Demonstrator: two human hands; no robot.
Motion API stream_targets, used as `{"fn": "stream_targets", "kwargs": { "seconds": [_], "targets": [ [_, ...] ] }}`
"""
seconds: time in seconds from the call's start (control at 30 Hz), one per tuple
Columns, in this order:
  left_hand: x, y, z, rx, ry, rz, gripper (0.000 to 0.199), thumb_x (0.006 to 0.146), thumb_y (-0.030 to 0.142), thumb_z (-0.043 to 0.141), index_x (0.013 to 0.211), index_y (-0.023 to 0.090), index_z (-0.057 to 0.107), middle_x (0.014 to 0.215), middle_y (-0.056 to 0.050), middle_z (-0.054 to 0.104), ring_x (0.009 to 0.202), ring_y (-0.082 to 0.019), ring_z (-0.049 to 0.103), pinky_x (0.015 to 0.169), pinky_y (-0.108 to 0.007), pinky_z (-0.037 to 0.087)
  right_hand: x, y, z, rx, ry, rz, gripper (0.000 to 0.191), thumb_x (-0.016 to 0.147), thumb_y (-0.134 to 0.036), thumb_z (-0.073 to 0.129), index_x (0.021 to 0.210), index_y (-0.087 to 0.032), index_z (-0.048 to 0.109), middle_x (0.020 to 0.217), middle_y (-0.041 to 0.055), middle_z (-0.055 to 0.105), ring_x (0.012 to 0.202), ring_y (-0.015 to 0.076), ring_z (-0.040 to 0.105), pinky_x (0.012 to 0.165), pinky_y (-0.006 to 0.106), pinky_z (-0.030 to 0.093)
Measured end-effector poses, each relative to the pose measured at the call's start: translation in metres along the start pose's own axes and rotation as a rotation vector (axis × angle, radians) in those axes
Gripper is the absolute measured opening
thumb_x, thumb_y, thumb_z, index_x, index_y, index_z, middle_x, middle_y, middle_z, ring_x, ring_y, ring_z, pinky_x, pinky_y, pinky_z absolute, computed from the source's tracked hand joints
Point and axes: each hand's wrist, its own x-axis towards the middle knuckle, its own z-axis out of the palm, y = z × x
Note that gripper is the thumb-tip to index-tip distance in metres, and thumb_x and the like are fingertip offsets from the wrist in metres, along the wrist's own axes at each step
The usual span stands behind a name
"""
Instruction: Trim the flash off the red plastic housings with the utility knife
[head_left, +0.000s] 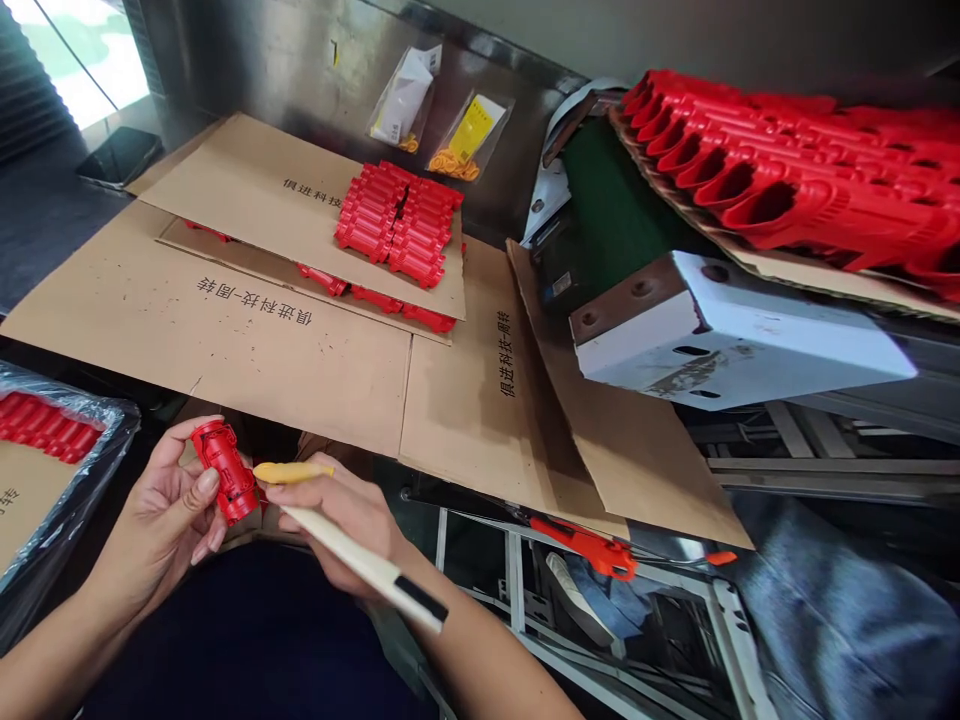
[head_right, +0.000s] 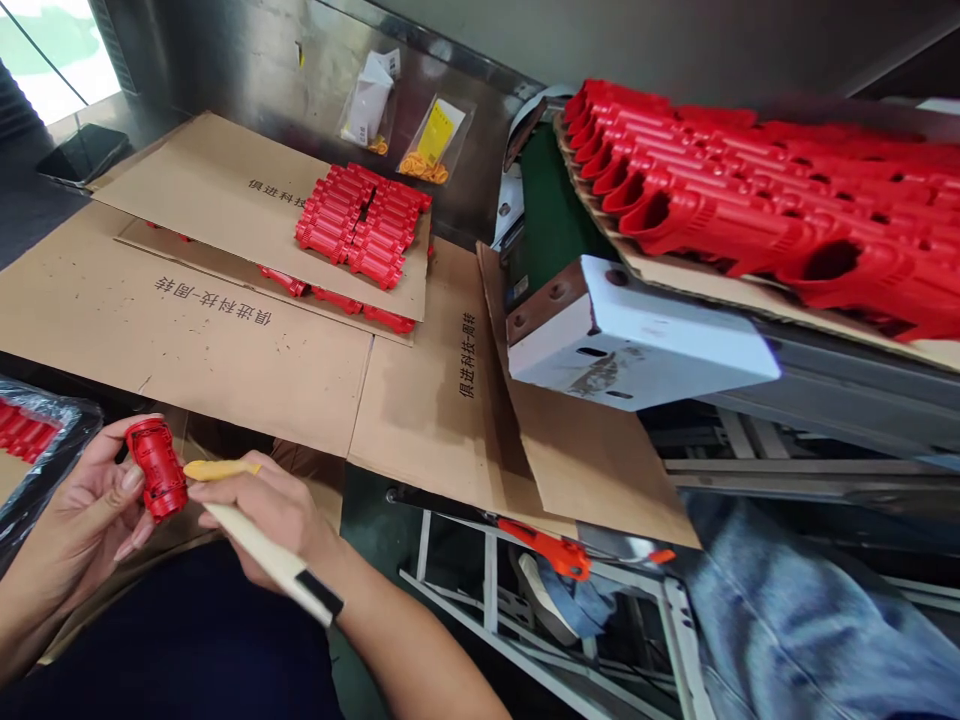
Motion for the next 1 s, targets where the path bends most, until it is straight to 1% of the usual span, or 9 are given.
{"fn": "stream_targets", "kwargs": {
  "seconds": [0.07, 0.13, 0.27, 0.37, 0.53, 0.6, 0.7, 0.87, 1.0],
  "targets": [
    [0.001, -0.003, -0.003, 0.014, -0.024, 0.038, 0.058, 0.090, 0.038, 0.089, 0.138, 0.028, 0.058, 0.073, 0.004, 0.069, 0.043, -0.008, 0.057, 0.039, -0.013, 0.043, 0.002, 0.001, 0.002, 0.212, 0.039, 0.262, 0.013, 0.107, -0.030, 0.071, 0.114, -0.021, 0.077, 0.099, 0.0072, 0.086, 0.088, 0.0190, 0.082, 0.082, 0.034, 0.069],
    [0.002, -0.006, -0.005, 0.034, -0.056, 0.064, 0.060, 0.091, 0.037, 0.087, 0.141, 0.030, 0.056, 0.075, 0.004, 0.070, 0.044, -0.009, 0.059, 0.041, -0.014, 0.044, 0.005, 0.004, 0.004, 0.443, 0.082, 0.454, 0.020, 0.103, -0.039, 0.077, 0.108, -0.020, 0.078, 0.090, 0.0043, 0.084, 0.074, 0.0162, 0.080, 0.074, 0.031, 0.068],
    [-0.002, -0.010, -0.006, 0.093, -0.087, 0.044, 0.059, 0.093, 0.040, 0.086, 0.143, 0.031, 0.055, 0.082, 0.001, 0.074, 0.050, -0.009, 0.063, 0.046, -0.014, 0.044, 0.010, 0.011, 0.009, 0.756, 0.152, 0.559, 0.029, 0.097, -0.046, 0.085, 0.105, -0.019, 0.078, 0.089, 0.0043, 0.084, 0.068, 0.0137, 0.077, 0.073, 0.030, 0.067],
    [-0.003, -0.009, -0.006, 0.092, -0.075, 0.064, 0.059, 0.094, 0.039, 0.085, 0.144, 0.032, 0.055, 0.093, -0.002, 0.077, 0.052, -0.009, 0.065, 0.047, -0.016, 0.047, 0.010, 0.012, 0.010, 0.755, 0.196, 0.547, 0.029, 0.098, -0.047, 0.083, 0.109, -0.020, 0.079, 0.090, 0.0050, 0.085, 0.070, 0.0149, 0.078, 0.073, 0.031, 0.068],
    [0.002, -0.013, -0.011, 0.007, -0.091, 0.175, 0.060, 0.097, 0.029, 0.081, 0.150, 0.032, 0.053, 0.108, -0.006, 0.080, 0.056, -0.013, 0.070, 0.046, -0.021, 0.056, 0.000, -0.001, 0.006, 0.186, 0.198, 0.293, 0.016, 0.104, -0.031, 0.076, 0.115, -0.022, 0.083, 0.110, 0.0107, 0.087, 0.095, 0.0206, 0.083, 0.086, 0.034, 0.069],
    [0.004, -0.015, -0.013, -0.010, -0.107, 0.207, 0.056, 0.098, 0.026, 0.079, 0.149, 0.032, 0.055, 0.110, -0.007, 0.080, 0.055, -0.013, 0.070, 0.046, -0.022, 0.057, -0.004, -0.008, 0.006, 0.072, 0.171, 0.188, 0.016, 0.105, -0.025, 0.074, 0.119, -0.022, 0.082, 0.115, 0.0113, 0.086, 0.104, 0.0215, 0.082, 0.092, 0.035, 0.068],
    [0.006, -0.016, -0.014, -0.009, -0.111, 0.226, 0.052, 0.100, 0.024, 0.077, 0.147, 0.031, 0.057, 0.113, -0.007, 0.081, 0.057, -0.013, 0.071, 0.047, -0.022, 0.058, -0.007, -0.015, 0.007, 0.038, 0.155, 0.133, 0.019, 0.106, -0.021, 0.072, 0.123, -0.020, 0.079, 0.117, 0.0111, 0.086, 0.107, 0.0203, 0.082, 0.094, 0.032, 0.068],
    [0.003, -0.014, -0.013, 0.009, -0.123, 0.233, 0.052, 0.100, 0.023, 0.076, 0.148, 0.032, 0.057, 0.111, -0.007, 0.082, 0.056, -0.014, 0.071, 0.048, -0.023, 0.059, -0.008, -0.016, 0.007, 0.015, 0.136, 0.139, 0.018, 0.105, -0.019, 0.073, 0.121, -0.018, 0.079, 0.117, 0.0115, 0.086, 0.108, 0.0192, 0.081, 0.097, 0.029, 0.066],
    [0.001, -0.015, -0.013, 0.016, -0.111, 0.238, 0.052, 0.099, 0.023, 0.077, 0.147, 0.032, 0.058, 0.110, -0.005, 0.080, 0.056, -0.013, 0.070, 0.048, -0.023, 0.059, -0.009, -0.012, 0.008, 0.026, 0.122, 0.182, 0.016, 0.106, -0.026, 0.072, 0.120, -0.020, 0.078, 0.118, 0.0103, 0.085, 0.106, 0.0198, 0.081, 0.095, 0.031, 0.066]
  ]
}}
